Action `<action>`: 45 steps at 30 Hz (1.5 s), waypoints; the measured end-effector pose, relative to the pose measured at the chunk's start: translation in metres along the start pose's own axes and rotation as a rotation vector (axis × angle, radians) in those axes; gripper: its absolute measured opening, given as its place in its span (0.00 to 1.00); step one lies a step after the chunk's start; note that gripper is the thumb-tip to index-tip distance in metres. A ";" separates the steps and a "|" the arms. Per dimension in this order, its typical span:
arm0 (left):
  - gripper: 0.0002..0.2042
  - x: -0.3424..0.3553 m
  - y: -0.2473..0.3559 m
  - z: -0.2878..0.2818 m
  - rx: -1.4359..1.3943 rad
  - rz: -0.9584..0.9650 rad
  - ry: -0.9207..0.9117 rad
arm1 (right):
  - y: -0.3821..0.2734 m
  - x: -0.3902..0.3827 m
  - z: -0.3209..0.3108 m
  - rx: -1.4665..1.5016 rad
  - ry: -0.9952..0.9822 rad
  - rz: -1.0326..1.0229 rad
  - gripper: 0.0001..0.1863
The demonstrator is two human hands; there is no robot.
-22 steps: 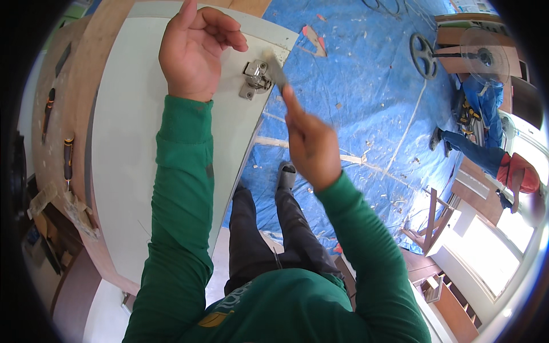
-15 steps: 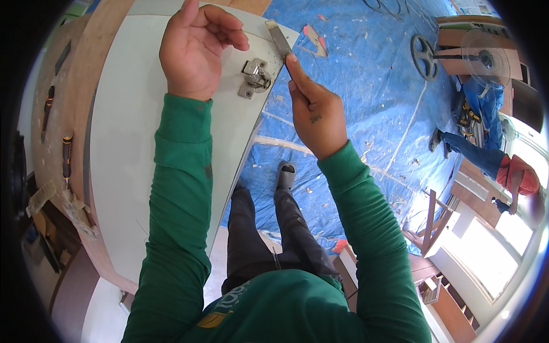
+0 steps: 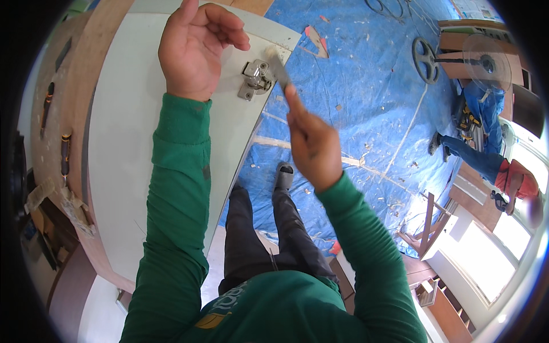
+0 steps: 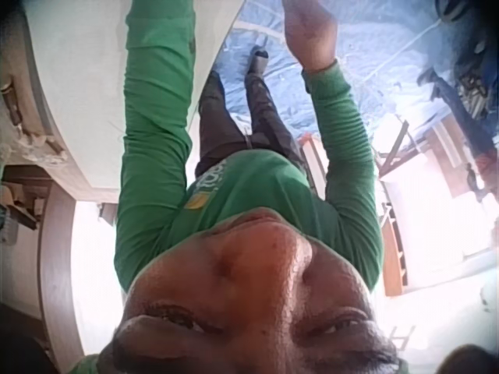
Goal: The person positions a white cabinet door on a workbench and uses a screwdriver to fasten two metal hinges to the door. The person repeatedly adjusts the door and tightens the screws on each hinge.
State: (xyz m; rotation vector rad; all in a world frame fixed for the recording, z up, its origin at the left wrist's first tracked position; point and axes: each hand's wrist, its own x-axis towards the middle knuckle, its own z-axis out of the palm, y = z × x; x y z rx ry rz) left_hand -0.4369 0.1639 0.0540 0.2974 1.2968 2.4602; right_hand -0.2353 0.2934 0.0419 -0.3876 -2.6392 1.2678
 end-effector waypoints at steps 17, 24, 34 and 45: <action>0.28 0.004 -0.005 -0.002 0.014 0.018 -0.093 | -0.020 -0.053 0.004 0.305 -0.111 0.349 0.29; 0.18 0.000 0.003 0.003 0.207 -0.001 -0.336 | -0.015 -0.064 0.009 0.198 -0.114 0.259 0.29; 0.16 0.001 -0.002 -0.002 0.475 0.037 -0.623 | -0.010 -0.058 0.014 0.051 -0.040 0.043 0.30; 0.16 -0.007 0.009 0.011 0.539 -0.087 -0.532 | -0.009 -0.052 0.009 0.044 -0.041 0.020 0.30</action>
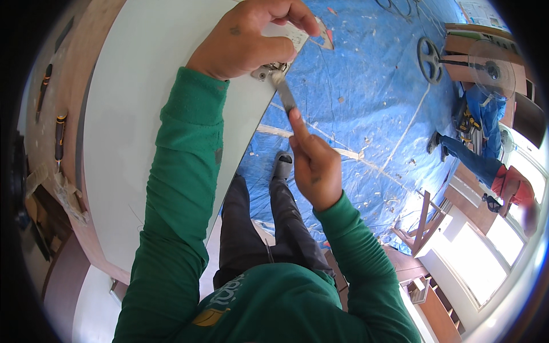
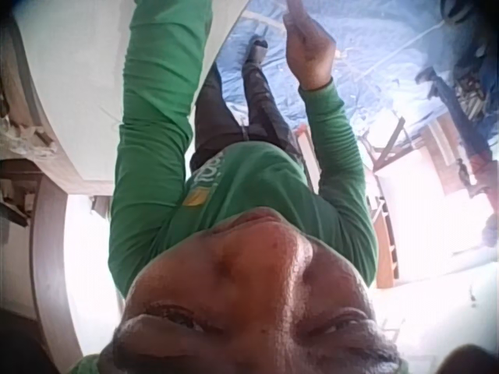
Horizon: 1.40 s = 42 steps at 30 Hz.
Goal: The person positions a white cabinet door on a workbench and uses a screwdriver to fasten two metal hinges to the door. The person repeatedly adjusts the door and tightens the screws on each hinge.
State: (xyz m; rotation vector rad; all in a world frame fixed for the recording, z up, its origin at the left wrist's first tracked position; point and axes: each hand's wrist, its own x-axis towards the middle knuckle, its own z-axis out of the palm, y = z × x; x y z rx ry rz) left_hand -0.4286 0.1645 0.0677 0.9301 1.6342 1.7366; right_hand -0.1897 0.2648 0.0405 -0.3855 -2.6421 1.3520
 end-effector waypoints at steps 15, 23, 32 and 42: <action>0.17 0.007 -0.010 -0.001 0.095 0.151 0.004 | 0.007 -0.008 0.003 0.048 -0.059 0.088 0.26; 0.17 0.000 0.016 0.007 0.053 -0.127 0.041 | 0.004 0.012 -0.004 0.017 0.009 0.032 0.30; 0.18 0.007 -0.012 -0.005 0.192 0.136 0.013 | 0.004 0.002 0.005 0.125 0.027 0.070 0.29; 0.18 -0.001 0.005 0.000 0.073 0.008 0.010 | 0.005 0.004 0.011 0.089 0.054 0.045 0.30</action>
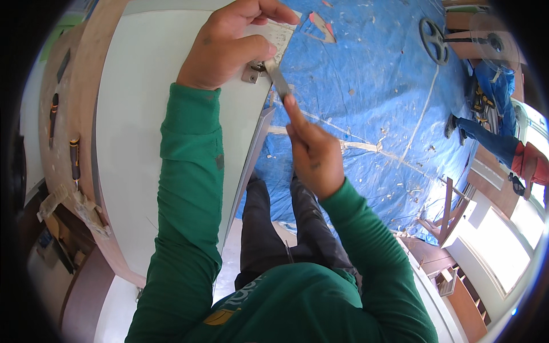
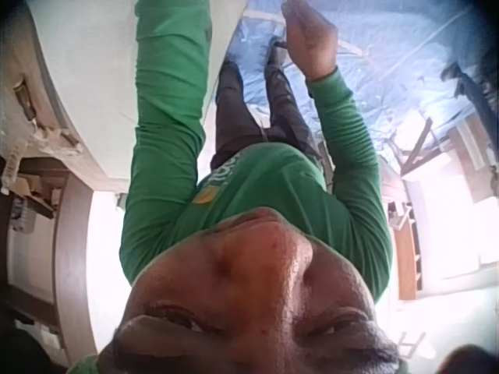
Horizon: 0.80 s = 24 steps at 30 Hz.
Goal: The person positions a white cabinet door on a workbench and uses a screwdriver to fasten two metal hinges to the door. The person repeatedly adjusts the door and tightens the screws on each hinge.
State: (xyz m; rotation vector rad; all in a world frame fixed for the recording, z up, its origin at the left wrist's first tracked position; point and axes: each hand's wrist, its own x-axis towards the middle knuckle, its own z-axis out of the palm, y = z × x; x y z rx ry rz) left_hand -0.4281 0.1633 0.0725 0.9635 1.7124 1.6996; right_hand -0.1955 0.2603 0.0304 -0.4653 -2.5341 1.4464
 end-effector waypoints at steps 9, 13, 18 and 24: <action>0.18 0.002 0.006 0.000 -0.026 -0.076 0.001 | -0.010 -0.006 0.003 0.015 0.006 0.006 0.30; 0.18 -0.001 -0.001 0.002 0.022 0.008 0.015 | -0.006 -0.006 -0.002 -0.029 -0.009 -0.021 0.29; 0.19 0.002 -0.011 -0.001 -0.030 0.038 0.024 | -0.008 -0.006 -0.001 -0.068 -0.015 -0.053 0.29; 0.18 0.001 -0.006 0.000 -0.121 -0.054 0.020 | -0.011 0.004 0.002 0.012 -0.003 0.048 0.28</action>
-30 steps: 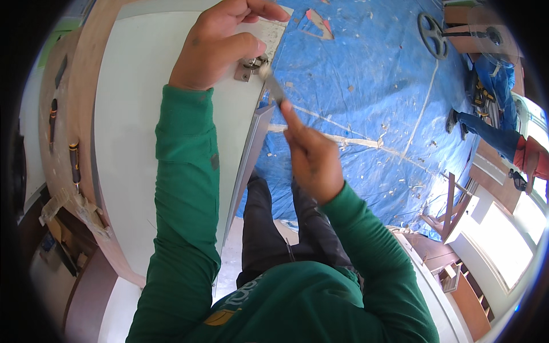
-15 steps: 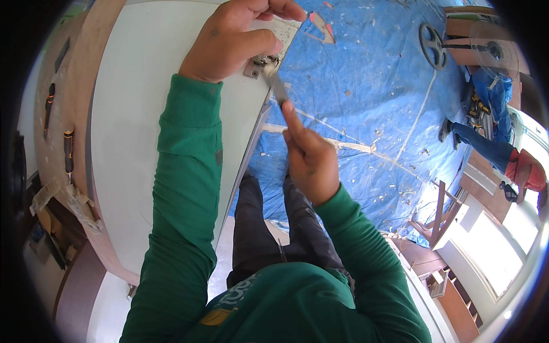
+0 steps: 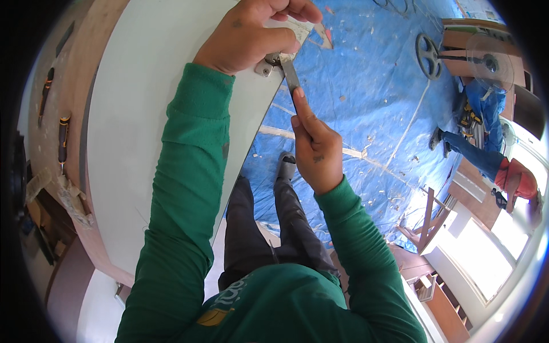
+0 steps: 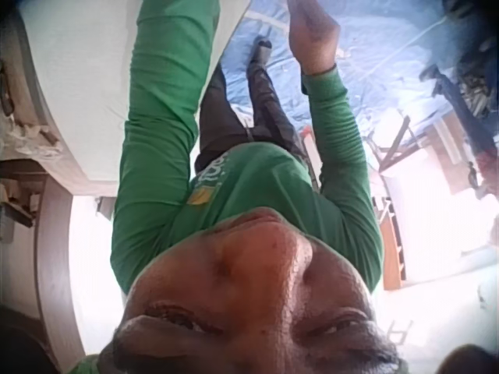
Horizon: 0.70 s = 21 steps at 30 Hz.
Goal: The person positions a white cabinet door on a workbench and uses a screwdriver to fasten two metal hinges to the door. The person repeatedly adjusts the door and tightens the screws on each hinge.
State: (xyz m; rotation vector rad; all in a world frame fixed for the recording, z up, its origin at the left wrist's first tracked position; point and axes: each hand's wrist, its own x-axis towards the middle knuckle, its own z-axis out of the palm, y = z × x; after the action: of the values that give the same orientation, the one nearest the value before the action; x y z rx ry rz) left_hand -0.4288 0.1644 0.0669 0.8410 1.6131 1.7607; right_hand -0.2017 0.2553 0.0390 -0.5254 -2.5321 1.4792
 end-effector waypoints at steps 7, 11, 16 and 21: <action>0.19 0.000 -0.004 0.004 -0.037 0.017 0.019 | 0.006 -0.001 0.000 0.040 0.037 0.051 0.27; 0.19 -0.001 0.005 0.000 -0.035 -0.065 -0.004 | 0.000 -0.004 0.004 -0.088 0.036 -0.008 0.27; 0.19 0.003 -0.007 0.000 0.048 0.096 0.003 | -0.001 -0.004 0.004 -0.025 0.021 0.032 0.27; 0.19 0.003 -0.009 -0.002 0.013 0.075 -0.007 | -0.004 -0.018 0.007 -0.016 0.008 0.119 0.27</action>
State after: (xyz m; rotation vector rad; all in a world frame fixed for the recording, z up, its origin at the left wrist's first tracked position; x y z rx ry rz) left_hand -0.4317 0.1666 0.0585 0.9235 1.6095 1.7978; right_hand -0.1882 0.2412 0.0397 -0.6937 -2.5485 1.4935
